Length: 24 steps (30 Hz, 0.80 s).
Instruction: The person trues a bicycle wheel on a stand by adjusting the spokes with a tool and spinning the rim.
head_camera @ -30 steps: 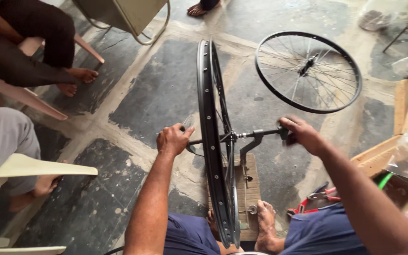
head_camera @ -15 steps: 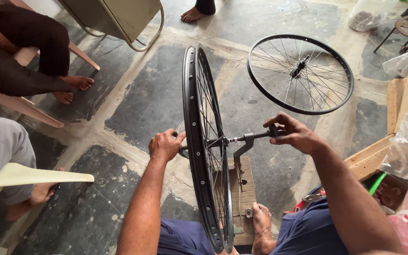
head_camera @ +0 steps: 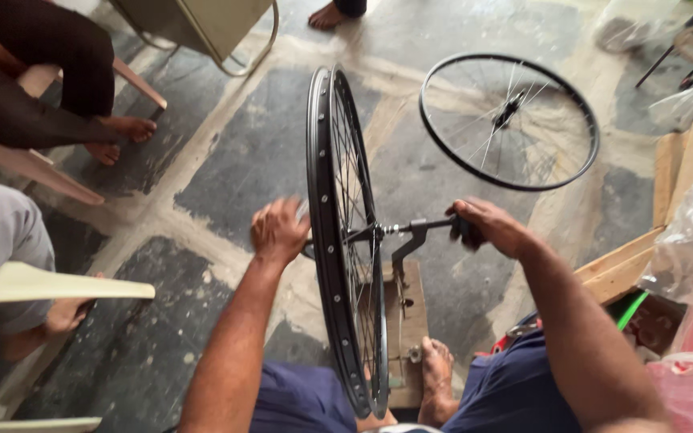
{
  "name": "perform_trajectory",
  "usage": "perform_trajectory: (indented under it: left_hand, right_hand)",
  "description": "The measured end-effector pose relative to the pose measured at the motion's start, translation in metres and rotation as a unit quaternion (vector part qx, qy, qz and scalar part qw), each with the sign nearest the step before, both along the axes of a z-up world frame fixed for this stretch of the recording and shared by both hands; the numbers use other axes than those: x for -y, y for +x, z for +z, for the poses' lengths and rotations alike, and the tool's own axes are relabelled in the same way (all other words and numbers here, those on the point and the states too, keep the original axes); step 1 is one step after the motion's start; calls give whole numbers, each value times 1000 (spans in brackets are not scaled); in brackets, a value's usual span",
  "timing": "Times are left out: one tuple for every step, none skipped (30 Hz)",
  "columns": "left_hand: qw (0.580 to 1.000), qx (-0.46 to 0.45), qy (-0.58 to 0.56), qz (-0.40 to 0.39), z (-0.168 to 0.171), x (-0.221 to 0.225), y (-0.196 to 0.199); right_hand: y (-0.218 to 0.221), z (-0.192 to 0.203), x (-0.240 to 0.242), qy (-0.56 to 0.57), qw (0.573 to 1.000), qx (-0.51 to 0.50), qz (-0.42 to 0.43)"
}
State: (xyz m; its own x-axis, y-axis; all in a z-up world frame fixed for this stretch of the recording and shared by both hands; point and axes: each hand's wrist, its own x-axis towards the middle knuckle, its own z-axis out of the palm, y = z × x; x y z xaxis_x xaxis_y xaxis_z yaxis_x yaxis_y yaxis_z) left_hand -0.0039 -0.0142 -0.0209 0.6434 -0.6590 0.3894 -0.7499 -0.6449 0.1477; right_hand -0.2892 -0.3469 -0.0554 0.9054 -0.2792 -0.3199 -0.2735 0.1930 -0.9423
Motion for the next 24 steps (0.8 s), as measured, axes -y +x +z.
perform_trajectory:
  left_hand:
    - [990, -71, -101, -65, -2, 5, -1]
    - [961, -140, -201, -127, -3, 14, -1]
    - [855, -389, -289, -187, -6, 25, -3]
    - [675, -604, -356, -231, -8, 34, -5]
    - [666, -609, -351, -252, -11, 40, -7]
    - [656, -613, -345, -272, -13, 43, -9]
    - [646, -617, -339, -295, -14, 49, -11]
    - [648, -617, -342, -287, -16, 52, -15]
    - [651, -617, -342, -279, -16, 55, -17]
    - [654, -617, -342, -272, -16, 60, -19]
    - [642, -582, -376, -329, -17, 63, -21]
    - [626, -543, -407, -384, -18, 68, -23]
    - [606, -501, -437, -437, -18, 74, -23]
    - [598, -517, -457, -407, -18, 78, -24]
    - [588, -533, -477, -378, -19, 82, -28]
    - [578, -547, -496, -348, -19, 82, -33]
    - [589, -548, -500, -320, -17, 86, -34]
    - [600, -548, -504, -292, -16, 88, -37]
    - [611, -547, -508, -263, -13, 89, -39]
    - [614, -538, -516, -258, -11, 89, -40]
    - [618, -529, -524, -252, -10, 88, -43]
    - [621, -520, -532, -247, -8, 87, -44]
    - [614, -516, -537, -261, -7, 87, -46]
    - [607, -512, -542, -275, -7, 87, -48]
  right_hand:
    - [1, -3, 0, -46, 998, 41, 17]
    - [1, -5, 2, -91, 992, 83, 34]
    - [1, -6, 4, -139, 981, 124, 52]
    - [1, -8, 4, -123, 983, 133, 44]
    - [-1, -8, 4, -107, 984, 140, 37]
    - [-3, -8, 4, -91, 984, 147, 30]
    - [-4, -8, 4, -41, 993, 106, 34]
    - [-6, -6, 5, 8, 997, 64, 38]
    - [-7, -5, 5, 59, 997, 24, 40]
    - [-7, -4, 5, 13, 998, 58, 37]
    - [-8, -4, 4, -31, 995, 91, 33]
    - [-8, -4, 4, -74, 989, 123, 28]
    - [-6, -3, 5, -59, 987, 147, 28]
    - [-4, -3, 6, -44, 984, 170, 28]
    - [-7, -3, 5, -30, 980, 194, 27]
    - [-12, -5, 3, -31, 990, 133, 19]
    - [-12, -3, 5, -36, 997, 74, 11]
    - [-14, -1, 6, -41, 999, 14, 3]
    - [-13, 0, 8, -39, 998, 53, 14]
    - [-13, 2, 8, -37, 995, 92, 25]
    - [-13, 3, 8, -34, 990, 131, 36]
    - [-12, 5, 8, -35, 982, 182, 39]
    - [-13, 7, 7, -35, 971, 232, 41]
    - [-12, 9, 6, -33, 958, 281, 44]
